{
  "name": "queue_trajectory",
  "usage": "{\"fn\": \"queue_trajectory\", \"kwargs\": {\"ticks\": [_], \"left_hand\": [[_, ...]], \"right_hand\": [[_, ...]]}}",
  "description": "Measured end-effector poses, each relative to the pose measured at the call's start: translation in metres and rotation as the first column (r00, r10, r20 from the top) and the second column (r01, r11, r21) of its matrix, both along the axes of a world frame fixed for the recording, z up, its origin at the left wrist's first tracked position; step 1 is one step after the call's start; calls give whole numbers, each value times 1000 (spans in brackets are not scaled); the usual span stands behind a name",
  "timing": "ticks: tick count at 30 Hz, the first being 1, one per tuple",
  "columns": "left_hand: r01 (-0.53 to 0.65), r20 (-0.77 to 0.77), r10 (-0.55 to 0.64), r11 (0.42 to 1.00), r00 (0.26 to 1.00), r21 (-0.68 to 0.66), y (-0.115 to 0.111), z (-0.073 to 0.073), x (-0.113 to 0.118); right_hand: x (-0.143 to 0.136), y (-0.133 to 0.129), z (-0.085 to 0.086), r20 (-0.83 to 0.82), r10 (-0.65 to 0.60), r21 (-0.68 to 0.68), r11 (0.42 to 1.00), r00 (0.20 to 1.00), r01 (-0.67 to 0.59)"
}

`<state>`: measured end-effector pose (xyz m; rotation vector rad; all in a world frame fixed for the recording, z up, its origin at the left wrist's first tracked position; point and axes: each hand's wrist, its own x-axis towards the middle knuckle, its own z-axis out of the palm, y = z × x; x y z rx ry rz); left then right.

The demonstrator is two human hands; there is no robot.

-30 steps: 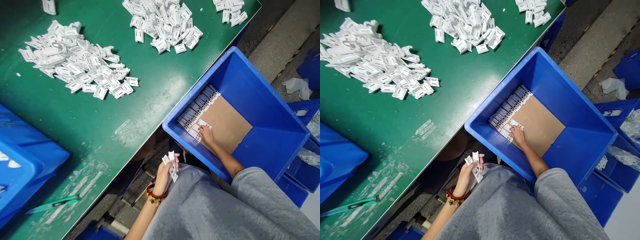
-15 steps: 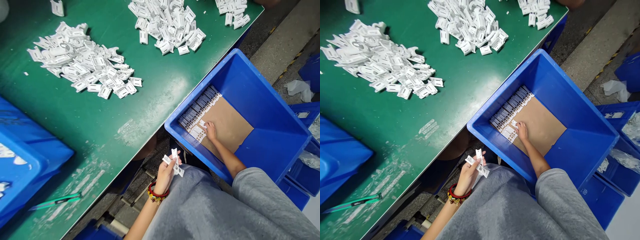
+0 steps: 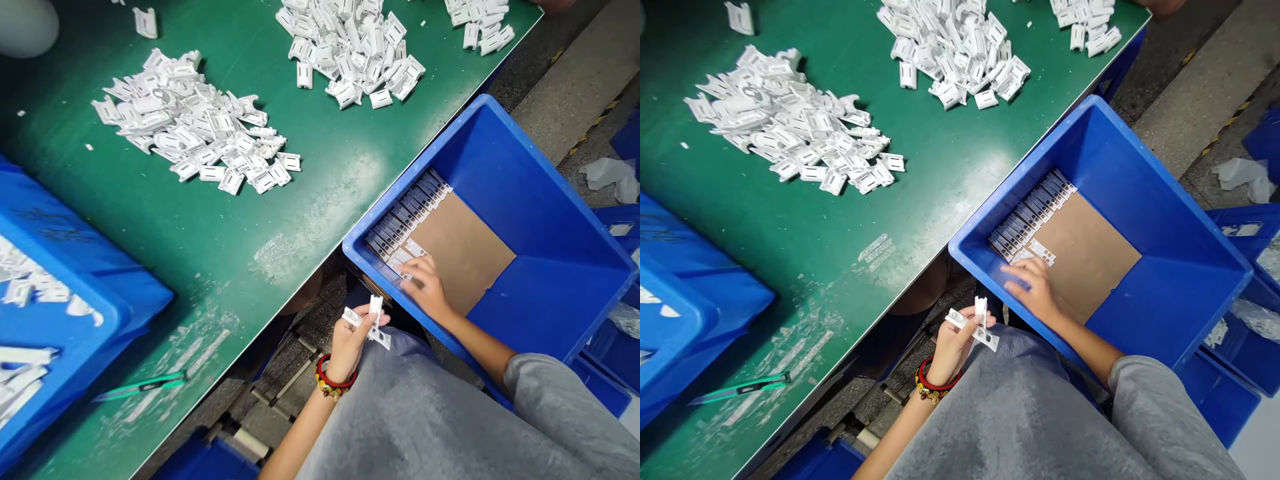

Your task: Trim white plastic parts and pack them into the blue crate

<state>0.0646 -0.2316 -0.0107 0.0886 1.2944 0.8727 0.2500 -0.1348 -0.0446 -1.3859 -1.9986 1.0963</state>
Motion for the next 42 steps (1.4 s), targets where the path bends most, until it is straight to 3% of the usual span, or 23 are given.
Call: {"fn": "queue_trajectory", "kwargs": {"ticks": [2, 3, 4, 6, 8, 10, 11, 13, 14, 17, 21, 26, 29, 34, 39, 42], "left_hand": [[133, 21, -135, 988, 991, 84, -1, 5, 2], [175, 25, -179, 977, 983, 121, -2, 8, 3], [184, 39, -191, 972, 981, 146, -2, 12, 4], [113, 112, -131, 981, 985, 156, 0, 18, 3], [-20, 186, -7, 990, 982, 141, 4, 22, 1], [-112, 213, 80, 984, 974, 142, 6, 22, -3], [-136, 207, 105, 980, 973, 145, 6, 20, -6], [-140, 218, 110, 982, 970, 130, 5, 15, -10], [-130, 244, 99, 985, 965, 115, 3, 12, -11], [-129, 327, 98, 989, 940, 75, -3, 6, -11], [-119, 300, 94, 991, 949, 66, -8, 3, -9], [79, 94, -88, 992, 992, 101, -12, 0, -14], [214, -29, -212, 965, 977, 149, -11, 0, -19], [341, -226, -297, 921, 928, 189, -4, 1, -22], [319, -234, -278, 935, 932, 157, -1, 1, -18], [225, -217, -192, 964, 957, 141, -1, 1, -13]], "right_hand": [[-13, -12, 38, -190, 202, -51, 975, 961, -215], [-18, -18, 52, -259, 233, -87, 961, 937, -263], [-22, -24, 61, -316, 209, -134, 956, 926, -262], [-24, -31, 64, -412, 13, -256, 958, 911, -130], [-17, -27, 49, -476, -273, -390, 918, 836, 77], [0, -8, 18, -441, -489, -477, 838, 752, 265], [12, 5, -2, -372, -539, -475, 810, 756, 344], [36, 35, -48, -78, -507, -351, 820, 858, 453], [48, 48, -71, 114, -415, -286, 856, 902, 430], [71, 73, -130, 257, -318, -247, 891, 913, 380], [82, 74, -173, 340, -172, -226, 939, 925, 258], [88, 68, -192, 474, -83, -168, 969, 877, 183], [88, 70, -198, 527, -69, -132, 978, 847, 162], [83, 72, -200, 555, -51, -89, 989, 831, 120], [81, 75, -193, 548, -58, -79, 990, 835, 120], [75, 77, -173, 539, -92, -61, 987, 837, 148]]}}
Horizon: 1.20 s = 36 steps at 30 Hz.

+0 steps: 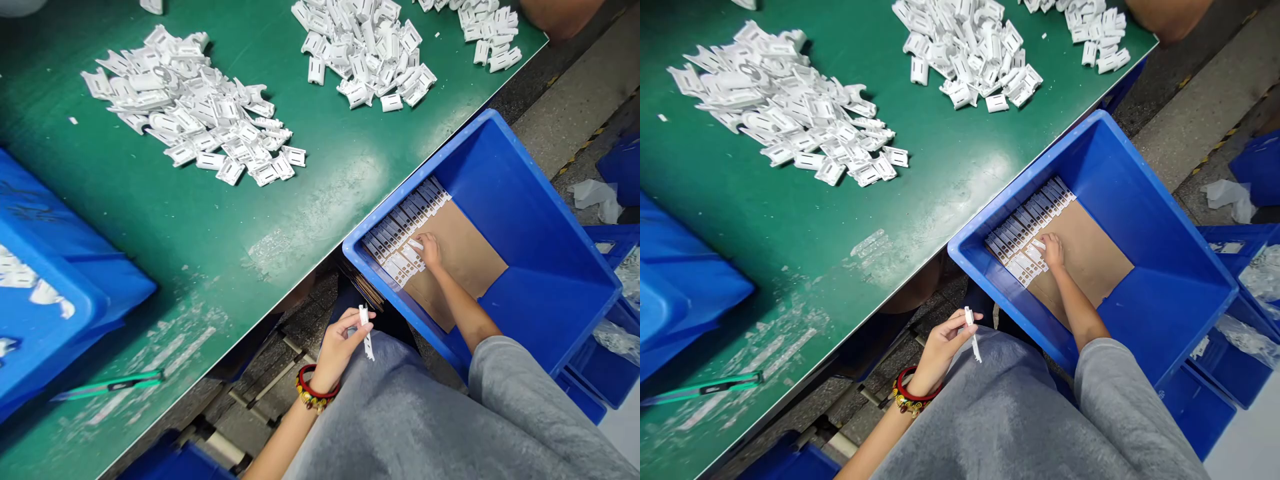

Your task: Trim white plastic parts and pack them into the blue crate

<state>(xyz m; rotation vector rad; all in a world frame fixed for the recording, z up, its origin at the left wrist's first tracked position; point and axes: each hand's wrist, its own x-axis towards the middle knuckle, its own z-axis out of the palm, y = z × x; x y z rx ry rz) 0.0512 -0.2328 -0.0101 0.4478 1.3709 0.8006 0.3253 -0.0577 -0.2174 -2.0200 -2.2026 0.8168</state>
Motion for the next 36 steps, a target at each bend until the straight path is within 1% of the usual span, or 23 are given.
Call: {"fn": "queue_trajectory", "kwargs": {"ticks": [2, 3, 4, 6, 8, 10, 12, 13, 16, 18, 19, 20, 21, 22, 23, 25, 26, 27, 28, 29, 31, 33, 36], "left_hand": [[-60, 1, 60, 998, 998, -12, 0, 0, 3], [-82, 0, 82, 997, 997, -14, 1, 0, 5], [-98, -1, 98, 995, 995, -14, 1, 0, 6], [-119, -7, 119, 993, 993, -10, 2, -1, 8], [-112, -9, 112, 994, 994, 5, 3, -1, 10], [-67, -10, 68, 997, 998, 43, 5, 0, 13], [3, -6, -2, 996, 1000, 93, 7, 3, 16], [39, -5, -38, 992, 999, 118, 8, 5, 18], [141, -52, -134, 972, 990, 189, 12, 13, 20], [197, -140, -168, 952, 976, 234, 14, 19, 16], [216, -211, -163, 942, 964, 258, 14, 21, 12], [232, -307, -141, 931, 941, 283, 15, 22, 6], [255, -430, -105, 917, 897, 307, 15, 23, -2], [286, -569, -56, 902, 820, 323, 16, 22, -12], [324, -706, -1, 889, 708, 324, 17, 21, -24], [391, -897, 86, 879, 434, 273, 20, 17, -47], [409, -942, 104, 881, 320, 237, 21, 14, -58], [421, -964, 108, 884, 242, 205, 21, 11, -67], [431, -975, 103, 885, 195, 179, 21, 9, -75], [440, -980, 93, 883, 174, 161, 21, 6, -80], [450, -984, 63, 883, 168, 133, 18, 2, -86], [439, -986, 39, 892, 162, 107, 16, 1, -85], [405, -989, 8, 912, 151, 69, 15, 1, -80]], "right_hand": [[-10, -4, 28, -23, -42, 41, 998, 999, 43], [-18, -9, 47, -54, -59, 65, 996, 997, 62], [-27, -16, 69, -118, -82, 101, 990, 990, 94], [-47, -35, 118, -296, -44, 130, 988, 954, 85], [-68, -58, 167, -447, 77, 101, 994, 891, -35], [-86, -79, 205, -573, 191, 31, 977, 797, -212], [-98, -95, 228, -646, 189, -52, 956, 739, -290], [-101, -99, 236, -674, 152, -102, 950, 723, -295], [-95, -97, 246, -753, -85, -280, 939, 652, -201], [-78, -82, 242, -789, -285, -367, 929, 544, -45], [-67, -70, 234, -795, -351, -377, 925, 495, 52], [-54, -57, 221, -794, -387, -357, 921, 468, 156], [-40, -43, 204, -780, -389, -308, 920, 489, 241], [-27, -28, 183, -734, -371, -229, 924, 568, 307], [-15, -15, 158, -646, -340, -115, 928, 684, 354], [2, 5, 106, -315, -245, 66, 958, 917, 279], [8, 10, 81, -247, -235, 74, 963, 940, 260], [11, 12, 58, -195, -215, 67, 970, 957, 232], [12, 11, 38, -150, -196, 55, 977, 969, 206], [12, 8, 23, -124, -182, 38, 981, 975, 188], [8, 0, 0, -68, -148, 13, 989, 987, 149], [5, -5, -12, -28, -117, -2, 993, 993, 117], [3, -5, -21, 0, -82, -10, 997, 997, 82]]}}
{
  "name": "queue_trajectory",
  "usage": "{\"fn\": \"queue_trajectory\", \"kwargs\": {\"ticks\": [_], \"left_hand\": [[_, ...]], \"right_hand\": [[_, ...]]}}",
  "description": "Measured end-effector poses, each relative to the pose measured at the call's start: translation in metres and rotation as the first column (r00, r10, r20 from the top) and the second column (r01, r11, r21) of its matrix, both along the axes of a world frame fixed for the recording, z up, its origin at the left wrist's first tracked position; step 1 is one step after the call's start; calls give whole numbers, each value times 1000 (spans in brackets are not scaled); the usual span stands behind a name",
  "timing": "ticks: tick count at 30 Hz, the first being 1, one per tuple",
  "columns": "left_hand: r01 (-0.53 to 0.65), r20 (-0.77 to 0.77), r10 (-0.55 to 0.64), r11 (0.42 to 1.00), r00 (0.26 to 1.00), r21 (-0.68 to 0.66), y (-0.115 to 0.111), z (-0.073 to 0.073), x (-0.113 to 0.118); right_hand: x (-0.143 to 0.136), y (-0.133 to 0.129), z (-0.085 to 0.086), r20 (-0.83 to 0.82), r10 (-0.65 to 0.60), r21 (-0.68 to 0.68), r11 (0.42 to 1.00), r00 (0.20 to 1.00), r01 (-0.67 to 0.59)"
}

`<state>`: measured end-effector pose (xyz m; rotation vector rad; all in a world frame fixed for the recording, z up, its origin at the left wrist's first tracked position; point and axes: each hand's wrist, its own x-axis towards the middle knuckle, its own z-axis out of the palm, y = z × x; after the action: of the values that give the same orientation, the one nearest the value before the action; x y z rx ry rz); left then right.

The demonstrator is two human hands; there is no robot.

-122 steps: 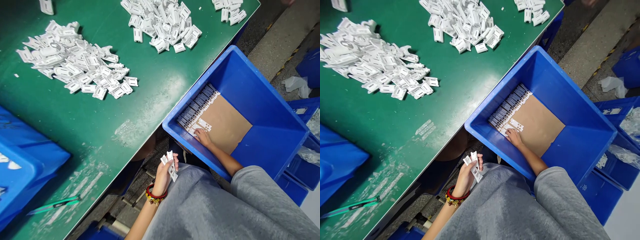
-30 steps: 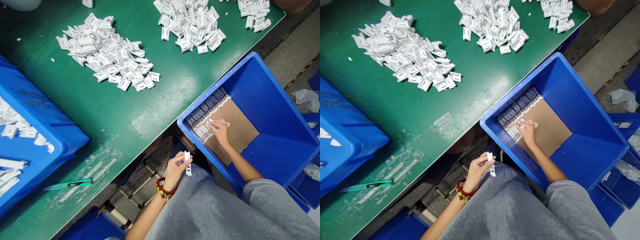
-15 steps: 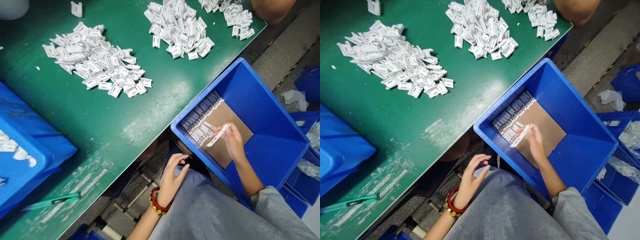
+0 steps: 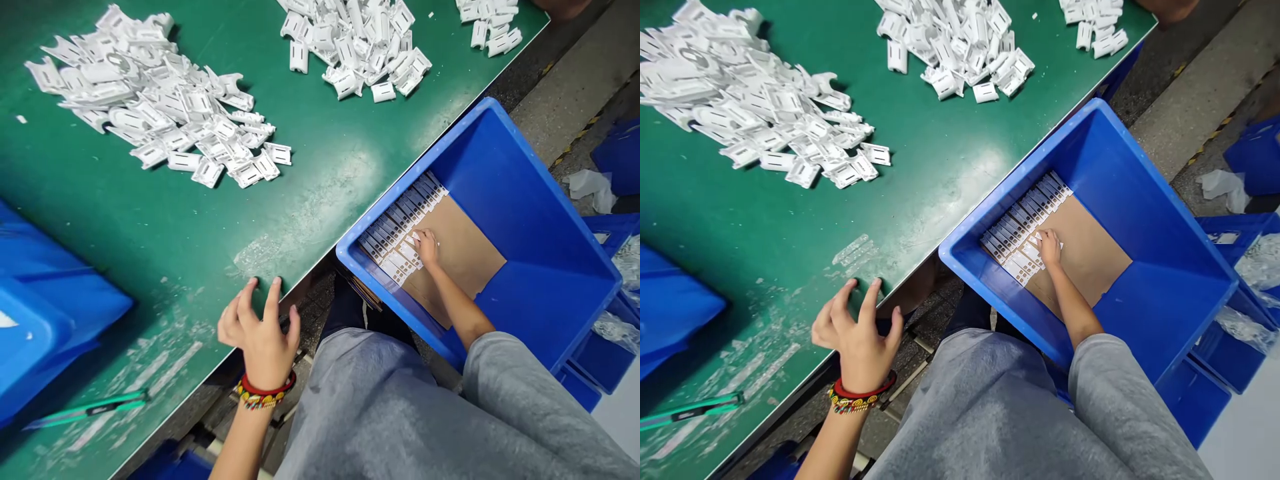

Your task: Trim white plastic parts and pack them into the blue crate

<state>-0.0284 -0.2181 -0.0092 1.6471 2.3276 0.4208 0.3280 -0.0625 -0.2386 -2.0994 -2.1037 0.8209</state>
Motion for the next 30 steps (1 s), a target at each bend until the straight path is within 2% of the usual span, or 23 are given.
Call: {"fn": "queue_trajectory", "kwargs": {"ticks": [4, 10, 16, 20, 22, 25, 28, 30], "left_hand": [[-26, -7, 26, 1000, 1000, -16, 0, -2, 4], [-34, -18, 34, 999, 999, -23, -2, -7, 4], [-16, -7, 15, 1000, 1000, -27, 1, -5, 1], [40, -13, -41, 999, 999, -30, -7, 2, 7], [22, -11, -22, 1000, 1000, 21, -26, 5, 16], [-56, 30, 53, 992, 998, 110, -76, 3, 34], [-292, 139, 272, 944, 952, 153, -137, -4, 52], [-440, 252, 393, 883, 884, 167, -176, -5, 60]], "right_hand": [[8, 1, -2, 18, 26, 23, 999, 999, -27], [27, -13, -1, 39, 70, 18, 997, 997, -71], [25, -15, -12, 78, 39, 7, 999, 996, -40], [19, -16, 0, 48, 13, 32, 999, 999, -15], [17, -19, 12, 11, -3, 85, 996, 1000, 3], [18, -20, 30, -62, -30, 207, 977, 998, 42], [22, -9, 49, -155, -16, 342, 937, 988, 69], [22, 4, 68, -211, -3, 415, 905, 977, 92]]}}
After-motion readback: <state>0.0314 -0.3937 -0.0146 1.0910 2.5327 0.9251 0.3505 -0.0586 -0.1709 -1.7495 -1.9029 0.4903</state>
